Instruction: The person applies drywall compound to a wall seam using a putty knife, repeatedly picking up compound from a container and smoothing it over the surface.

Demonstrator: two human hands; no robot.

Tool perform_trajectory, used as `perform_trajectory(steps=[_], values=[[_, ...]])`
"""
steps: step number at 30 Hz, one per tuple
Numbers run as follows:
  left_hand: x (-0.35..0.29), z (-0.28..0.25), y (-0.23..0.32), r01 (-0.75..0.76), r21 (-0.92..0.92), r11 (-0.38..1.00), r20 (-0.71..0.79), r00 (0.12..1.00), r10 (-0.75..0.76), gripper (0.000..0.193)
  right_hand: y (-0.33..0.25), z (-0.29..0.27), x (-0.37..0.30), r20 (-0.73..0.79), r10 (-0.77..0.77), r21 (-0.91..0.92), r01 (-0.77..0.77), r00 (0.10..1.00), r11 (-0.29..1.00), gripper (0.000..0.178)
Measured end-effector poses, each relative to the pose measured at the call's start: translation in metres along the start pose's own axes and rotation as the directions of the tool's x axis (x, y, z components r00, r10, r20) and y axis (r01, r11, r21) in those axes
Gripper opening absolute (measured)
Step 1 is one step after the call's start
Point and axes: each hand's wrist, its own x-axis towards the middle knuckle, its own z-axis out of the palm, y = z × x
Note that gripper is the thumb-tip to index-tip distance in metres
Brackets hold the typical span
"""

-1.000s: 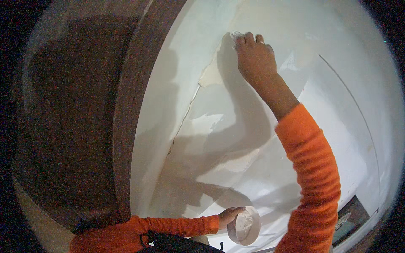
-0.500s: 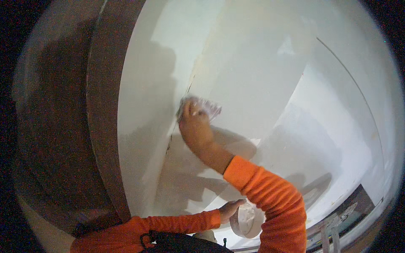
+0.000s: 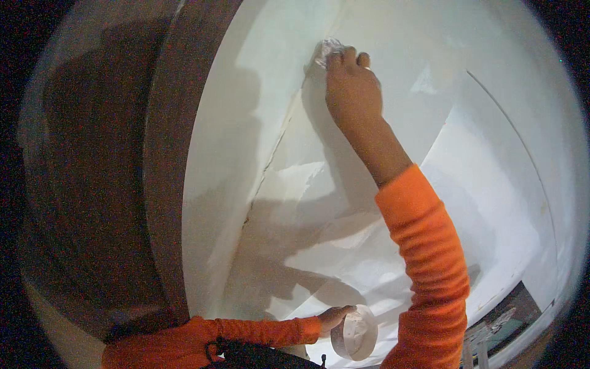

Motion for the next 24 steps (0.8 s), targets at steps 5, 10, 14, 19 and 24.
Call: perform_trajectory(steps=[5,10,14,19,24], values=[[-0.007,-0.011,0.004,-0.037,-0.133,0.99,-0.013,0.999,0.036,0.05,-0.068,0.03,-0.033,0.213,-0.084,-0.147,0.117,0.973,0.982,0.03],[-0.018,0.002,0.011,0.01,-0.094,0.996,-0.017,1.0,-0.011,0.046,-0.106,-0.017,-0.101,0.267,-0.323,0.083,0.313,0.908,0.946,0.023],[-0.003,-0.012,0.003,-0.057,-0.095,0.994,-0.031,0.998,0.055,0.048,-0.048,-0.025,-0.032,0.158,-0.105,-0.099,0.122,0.982,0.988,0.02],[-0.014,0.001,0.008,-0.012,-0.073,0.997,0.038,0.999,0.014,0.041,0.043,-0.012,0.057,-0.06,-0.11,-0.302,0.087,0.992,0.949,0.024],[-0.031,0.007,0.02,-0.015,-0.076,0.997,-0.053,0.999,0.011,0.042,0.009,-0.013,0.044,0.071,-0.1,-0.21,0.113,0.992,0.971,0.023]])
